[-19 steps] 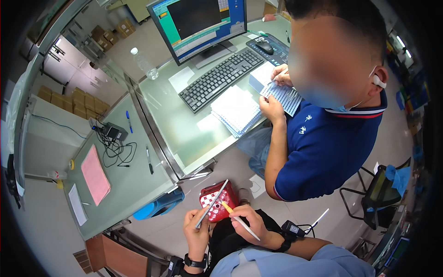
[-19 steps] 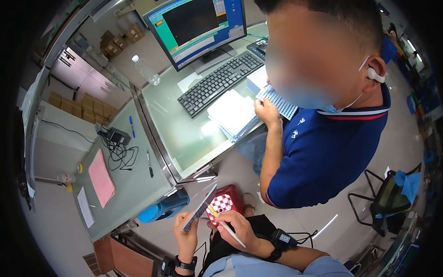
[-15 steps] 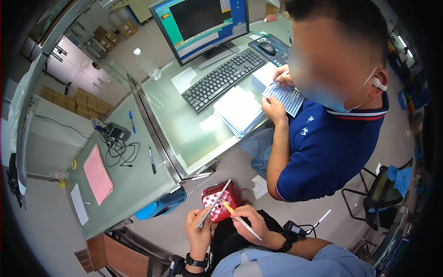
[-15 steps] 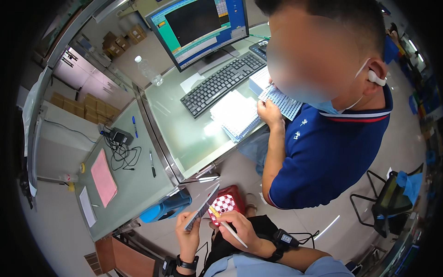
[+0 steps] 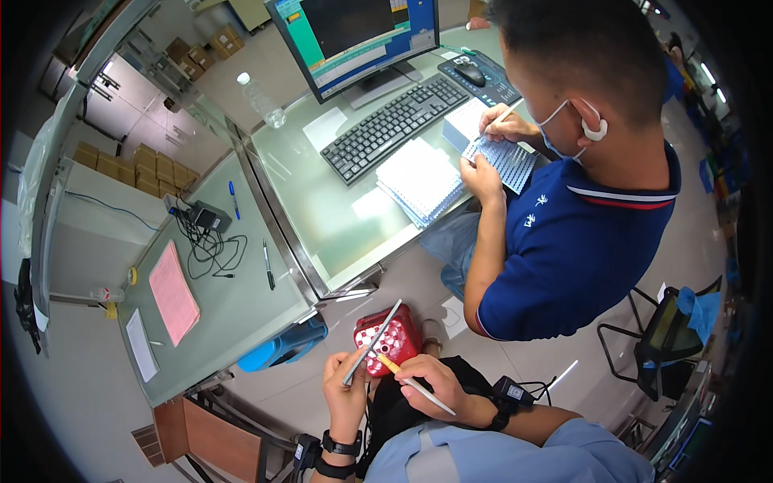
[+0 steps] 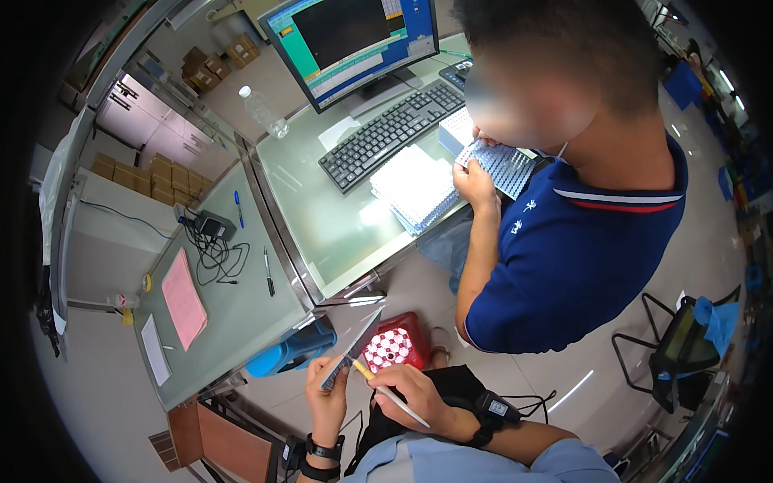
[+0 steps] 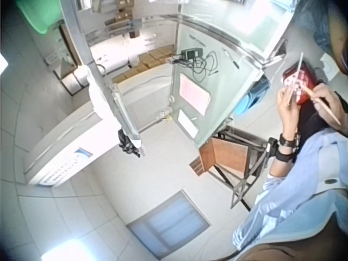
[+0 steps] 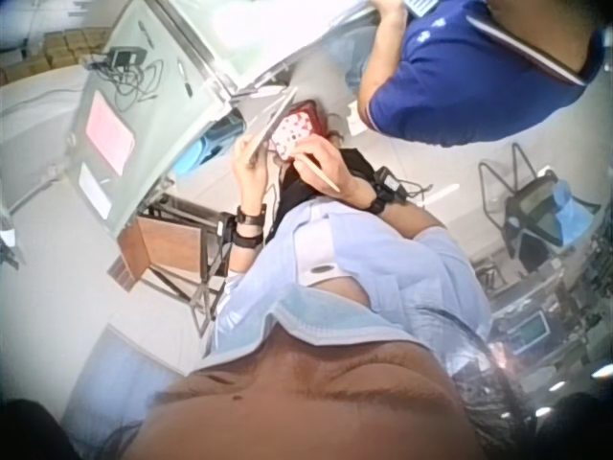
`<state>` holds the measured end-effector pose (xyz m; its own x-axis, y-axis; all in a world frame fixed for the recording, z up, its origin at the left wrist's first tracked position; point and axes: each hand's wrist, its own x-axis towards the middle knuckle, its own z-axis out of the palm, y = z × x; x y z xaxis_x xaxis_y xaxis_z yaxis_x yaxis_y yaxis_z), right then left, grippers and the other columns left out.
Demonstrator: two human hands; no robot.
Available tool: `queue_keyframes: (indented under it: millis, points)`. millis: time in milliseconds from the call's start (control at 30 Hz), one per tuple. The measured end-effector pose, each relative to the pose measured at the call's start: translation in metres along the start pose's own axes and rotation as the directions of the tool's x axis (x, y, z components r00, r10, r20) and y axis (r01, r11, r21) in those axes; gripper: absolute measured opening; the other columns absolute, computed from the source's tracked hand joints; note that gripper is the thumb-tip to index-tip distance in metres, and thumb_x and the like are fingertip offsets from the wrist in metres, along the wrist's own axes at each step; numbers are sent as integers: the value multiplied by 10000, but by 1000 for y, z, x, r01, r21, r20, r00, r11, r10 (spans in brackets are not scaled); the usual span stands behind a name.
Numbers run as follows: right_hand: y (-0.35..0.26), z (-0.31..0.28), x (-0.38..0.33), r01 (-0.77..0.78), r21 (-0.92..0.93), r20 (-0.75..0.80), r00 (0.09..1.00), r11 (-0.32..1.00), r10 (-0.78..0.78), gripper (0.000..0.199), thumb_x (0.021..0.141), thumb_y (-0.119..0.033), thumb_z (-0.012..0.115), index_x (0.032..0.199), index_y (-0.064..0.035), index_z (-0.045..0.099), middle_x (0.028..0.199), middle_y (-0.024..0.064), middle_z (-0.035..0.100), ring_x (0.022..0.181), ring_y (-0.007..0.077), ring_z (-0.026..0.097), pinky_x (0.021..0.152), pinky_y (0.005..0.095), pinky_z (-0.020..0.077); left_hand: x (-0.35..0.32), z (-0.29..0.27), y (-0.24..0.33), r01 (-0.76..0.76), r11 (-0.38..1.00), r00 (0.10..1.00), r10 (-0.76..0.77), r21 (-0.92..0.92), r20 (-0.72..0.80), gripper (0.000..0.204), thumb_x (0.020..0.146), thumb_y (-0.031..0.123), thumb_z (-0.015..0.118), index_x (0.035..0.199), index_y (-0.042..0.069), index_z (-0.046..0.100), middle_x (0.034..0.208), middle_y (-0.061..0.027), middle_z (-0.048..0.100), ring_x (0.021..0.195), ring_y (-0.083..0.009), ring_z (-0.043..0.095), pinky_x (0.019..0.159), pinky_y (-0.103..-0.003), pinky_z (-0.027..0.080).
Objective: Testing and marking printed circuit boards using multimeter probes and markers at a workstation.
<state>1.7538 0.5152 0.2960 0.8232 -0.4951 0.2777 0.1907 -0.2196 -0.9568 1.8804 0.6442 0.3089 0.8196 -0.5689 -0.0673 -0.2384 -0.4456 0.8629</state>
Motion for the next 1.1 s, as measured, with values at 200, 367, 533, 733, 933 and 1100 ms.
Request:
queue_keyframes:
  millis: [200, 367, 533, 733, 933, 1100]
  points:
    - [-4, -4, 0, -11, -16, -12, 1000, 1000, 10, 282, 786, -9, 661, 1058, -20, 586, 972, 136, 650, 863, 295, 644, 775, 372, 512, 0, -3, 5, 2, 1000, 1000, -2, 13, 6, 216, 869, 29, 663, 1082, 33, 700, 880, -80, 552, 819, -195, 526, 726, -290, 431]
    - [-3, 0, -4, -35, 21, -1, 999, 999, 35, 285, 799, -22, 663, 1070, -22, 574, 979, 147, 642, 886, 306, 650, 805, 381, 518, -6, 1, -3, -33, 999, 999, 33, 24, -12, 219, 887, 71, 663, 1101, 55, 706, 881, -86, 555, 831, -204, 551, 729, -291, 441]
    - [-2, 1, 1, 28, -6, -1, 1000, 1000, -28, 311, 771, 18, 694, 1054, -14, 567, 948, 147, 621, 835, 302, 637, 744, 363, 518, -5, 1, 4, 29, 1000, 999, -29, -10, 23, 207, 910, 101, 656, 1100, 36, 703, 886, -77, 554, 839, -183, 536, 735, -285, 437]
    - [10, 2, -13, 15, 68, -9, 1000, 998, -14, 240, 797, -14, 679, 1009, -35, 569, 906, 122, 610, 822, 270, 623, 762, 353, 497, -5, -4, -5, 61, 998, 998, -61, -5, 15, 160, 863, 33, 661, 1007, -35, 674, 893, -63, 523, 837, -179, 503, 737, -277, 405]
    - [-10, -9, -27, -261, 42, 57, 964, 964, 259, 308, 895, -112, 572, 1184, -7, 557, 963, 129, 622, 894, 258, 620, 821, 332, 489, -29, -36, -50, 117, 992, 992, -115, 50, -46, 214, 859, 0, 646, 1066, 14, 700, 865, -87, 541, 817, -196, 525, 711, -292, 425]
    - [-20, -8, -82, -378, -37, -94, 923, 925, 373, 263, 948, -152, 534, 1174, -20, 555, 996, 105, 624, 916, 185, 620, 836, 301, 488, -37, -40, -75, 68, 991, 986, -84, 117, 143, 212, 811, -28, 647, 1011, 16, 703, 833, -86, 552, 788, -228, 542, 714, -314, 427]
